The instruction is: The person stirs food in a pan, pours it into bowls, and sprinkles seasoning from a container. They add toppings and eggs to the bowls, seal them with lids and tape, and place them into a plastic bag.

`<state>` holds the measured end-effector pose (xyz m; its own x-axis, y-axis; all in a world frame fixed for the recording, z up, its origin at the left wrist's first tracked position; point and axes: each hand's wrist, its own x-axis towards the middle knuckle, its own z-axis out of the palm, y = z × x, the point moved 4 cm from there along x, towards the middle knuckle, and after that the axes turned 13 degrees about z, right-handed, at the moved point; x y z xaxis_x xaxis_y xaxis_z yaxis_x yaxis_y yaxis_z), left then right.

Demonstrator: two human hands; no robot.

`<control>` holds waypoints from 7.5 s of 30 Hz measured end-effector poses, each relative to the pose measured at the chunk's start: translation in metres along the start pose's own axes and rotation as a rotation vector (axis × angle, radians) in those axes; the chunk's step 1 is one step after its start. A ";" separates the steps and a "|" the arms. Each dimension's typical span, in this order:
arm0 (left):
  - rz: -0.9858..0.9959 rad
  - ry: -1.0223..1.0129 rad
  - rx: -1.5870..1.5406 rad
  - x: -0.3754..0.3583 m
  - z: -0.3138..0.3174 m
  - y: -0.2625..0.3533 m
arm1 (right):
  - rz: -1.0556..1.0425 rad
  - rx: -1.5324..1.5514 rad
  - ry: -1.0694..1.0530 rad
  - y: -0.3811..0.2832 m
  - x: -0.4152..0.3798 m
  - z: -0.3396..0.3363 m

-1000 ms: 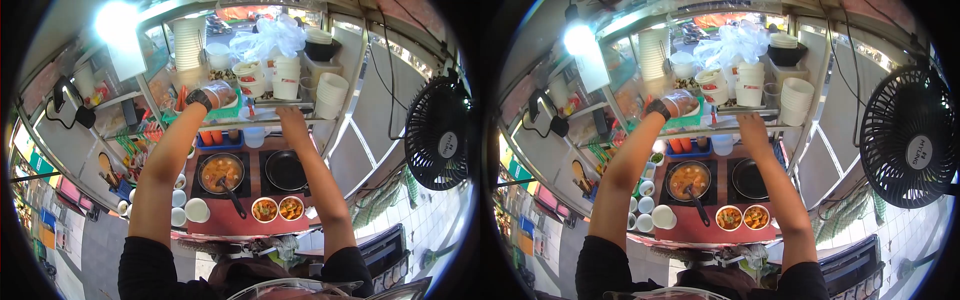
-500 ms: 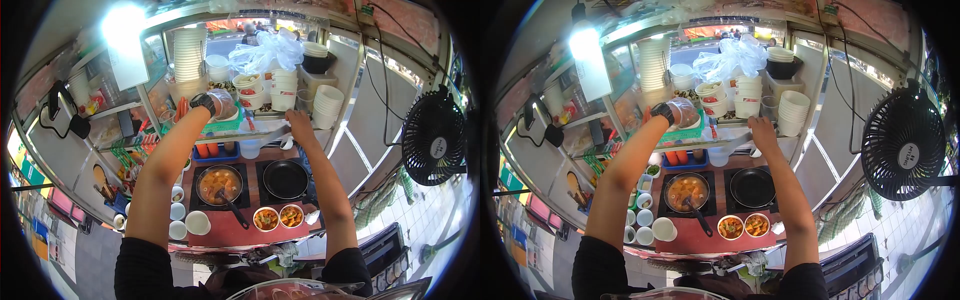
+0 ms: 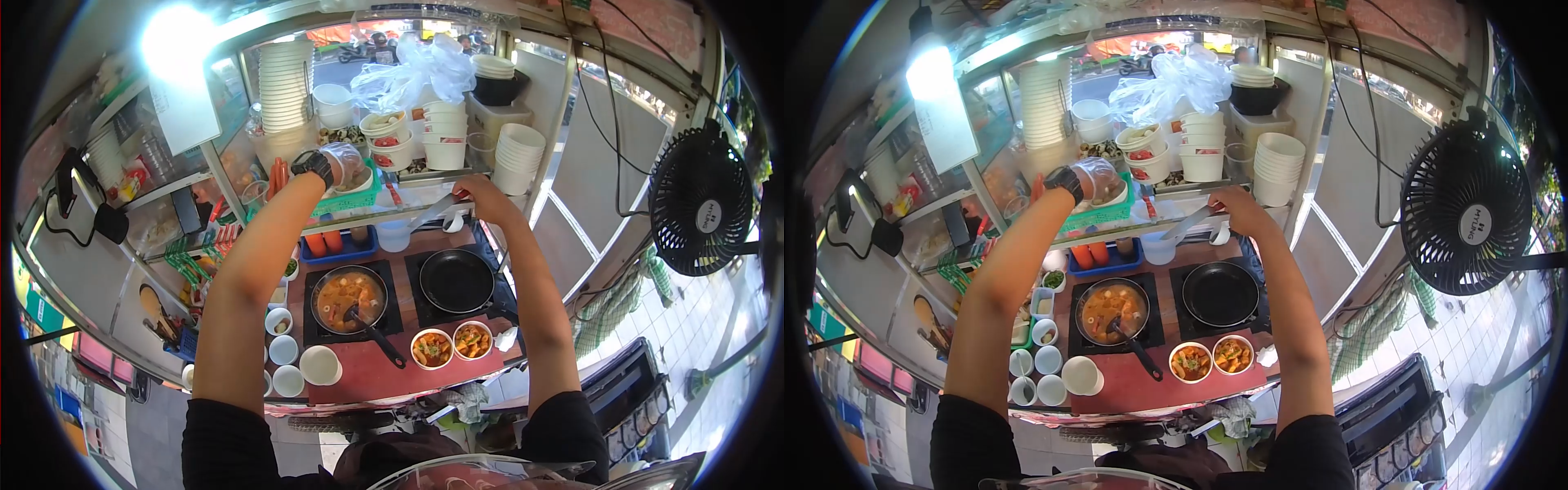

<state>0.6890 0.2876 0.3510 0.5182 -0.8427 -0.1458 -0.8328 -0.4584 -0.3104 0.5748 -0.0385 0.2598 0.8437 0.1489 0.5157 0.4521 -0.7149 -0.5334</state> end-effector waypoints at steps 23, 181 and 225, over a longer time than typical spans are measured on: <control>-0.024 0.390 0.034 -0.010 0.003 -0.008 | -0.031 -0.480 0.360 -0.033 0.005 0.023; 0.017 0.899 -0.059 -0.138 -0.036 0.049 | 0.723 -0.181 -0.580 -0.104 -0.427 0.082; 0.675 0.493 -0.898 -0.155 0.122 0.287 | 0.764 -0.112 -0.490 -0.149 -0.427 0.093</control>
<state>0.3933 0.3208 0.1694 -0.0362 -0.9136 0.4050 -0.8453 0.2442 0.4753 0.1745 0.0679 0.0567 0.9418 -0.1371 -0.3069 -0.2891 -0.7962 -0.5316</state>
